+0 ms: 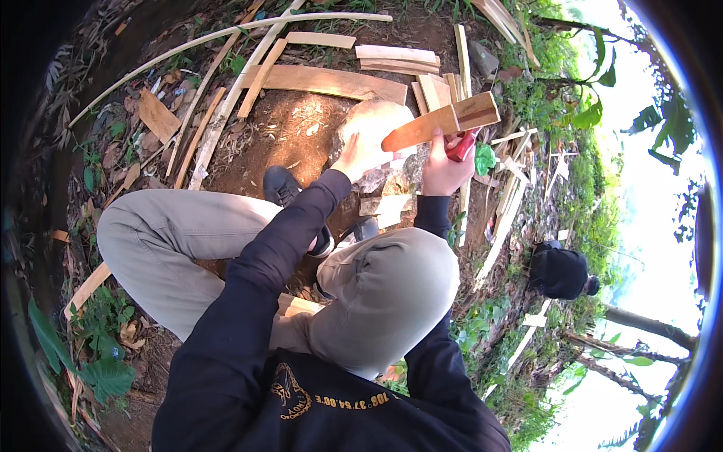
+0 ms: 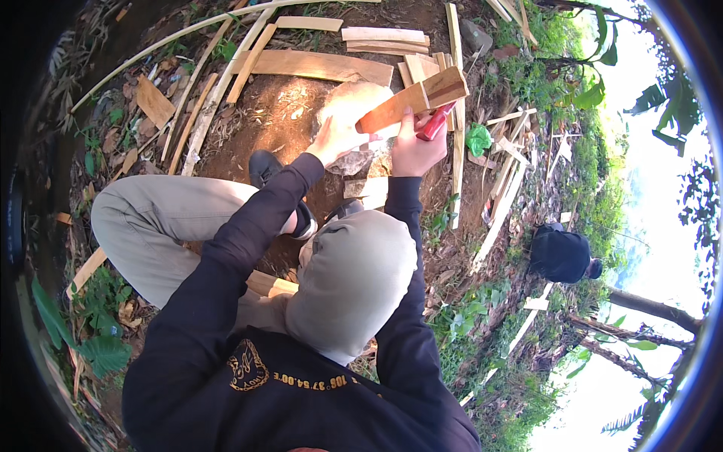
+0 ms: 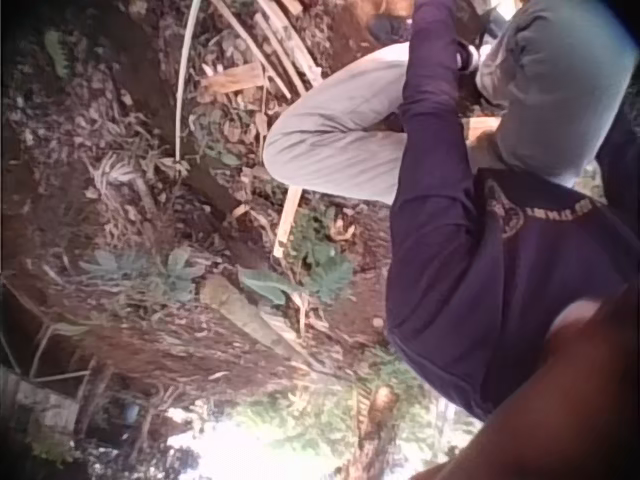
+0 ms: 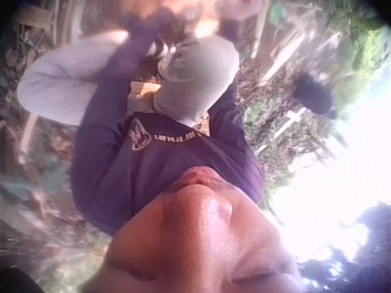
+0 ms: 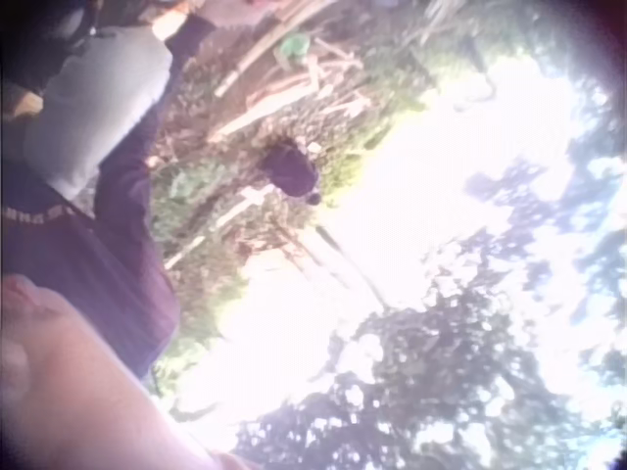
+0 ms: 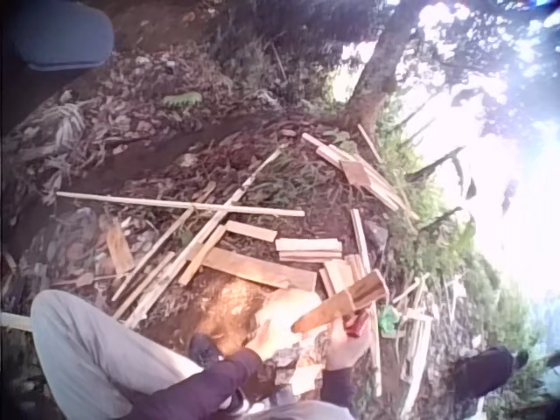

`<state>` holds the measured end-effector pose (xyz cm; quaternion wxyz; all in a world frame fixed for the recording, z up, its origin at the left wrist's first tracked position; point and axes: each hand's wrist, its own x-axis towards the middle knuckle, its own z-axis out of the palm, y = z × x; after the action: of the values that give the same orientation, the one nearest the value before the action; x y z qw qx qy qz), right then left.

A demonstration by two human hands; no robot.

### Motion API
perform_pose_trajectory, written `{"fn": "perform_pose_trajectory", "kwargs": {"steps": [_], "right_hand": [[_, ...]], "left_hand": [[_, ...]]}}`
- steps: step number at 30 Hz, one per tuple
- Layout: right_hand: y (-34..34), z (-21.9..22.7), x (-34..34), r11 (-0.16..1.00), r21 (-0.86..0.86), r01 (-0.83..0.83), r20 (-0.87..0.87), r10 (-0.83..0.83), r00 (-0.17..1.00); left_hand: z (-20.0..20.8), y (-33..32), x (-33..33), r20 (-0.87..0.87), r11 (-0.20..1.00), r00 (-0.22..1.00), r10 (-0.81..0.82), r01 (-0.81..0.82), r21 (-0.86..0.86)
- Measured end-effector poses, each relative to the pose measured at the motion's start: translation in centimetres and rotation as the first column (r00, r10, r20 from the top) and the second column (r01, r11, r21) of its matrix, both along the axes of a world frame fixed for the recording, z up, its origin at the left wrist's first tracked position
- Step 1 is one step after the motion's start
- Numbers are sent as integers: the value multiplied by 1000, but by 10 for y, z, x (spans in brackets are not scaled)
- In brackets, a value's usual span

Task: The person uses a red hand saw to cut small wooden planks on a rock in an outdoor wooded area. They repeatedly position, saw, and separate the wood pieces, stacking the cut pieces nearby.

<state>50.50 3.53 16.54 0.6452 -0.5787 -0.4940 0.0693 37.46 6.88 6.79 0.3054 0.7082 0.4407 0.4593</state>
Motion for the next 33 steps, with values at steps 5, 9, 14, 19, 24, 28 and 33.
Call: {"fn": "perform_pose_trajectory", "kwargs": {"steps": [5, 9, 14, 19, 24, 28, 33], "right_hand": [[0, -1, 0, 998, 33, -56, -95, 59, 994], [2, -5, 10, 986, 100, -135, -64, 141, 988], [-4, 1, 5, 999, -7, -53, -59, 52, 997], [-3, 1, 2, 995, -1, -96, -54, 96, 994], [-9, 9, -6, 991, -127, -29, 90, 40, 995], [-10, 3, -3, 999, -46, -15, 76, 18, 997], [-5, 2, -1, 999, -12, -47, -26, 47, 999]], "left_hand": [[-15, -1, -4, 29, 999, 1000, -8, 9, -52], [-3, -2, -2, -161, 983, 980, 117, -92, 157], [3, -7, -4, -165, 984, 975, 146, -126, 126], [1, -3, -3, -88, 993, 989, 114, -111, 47], [3, 0, -1, -28, 998, 998, 53, -52, 24], [25, -2, 17, -142, 999, 990, 13, -21, -50], [11, -2, 19, -101, 965, 992, 72, -44, 260]]}}
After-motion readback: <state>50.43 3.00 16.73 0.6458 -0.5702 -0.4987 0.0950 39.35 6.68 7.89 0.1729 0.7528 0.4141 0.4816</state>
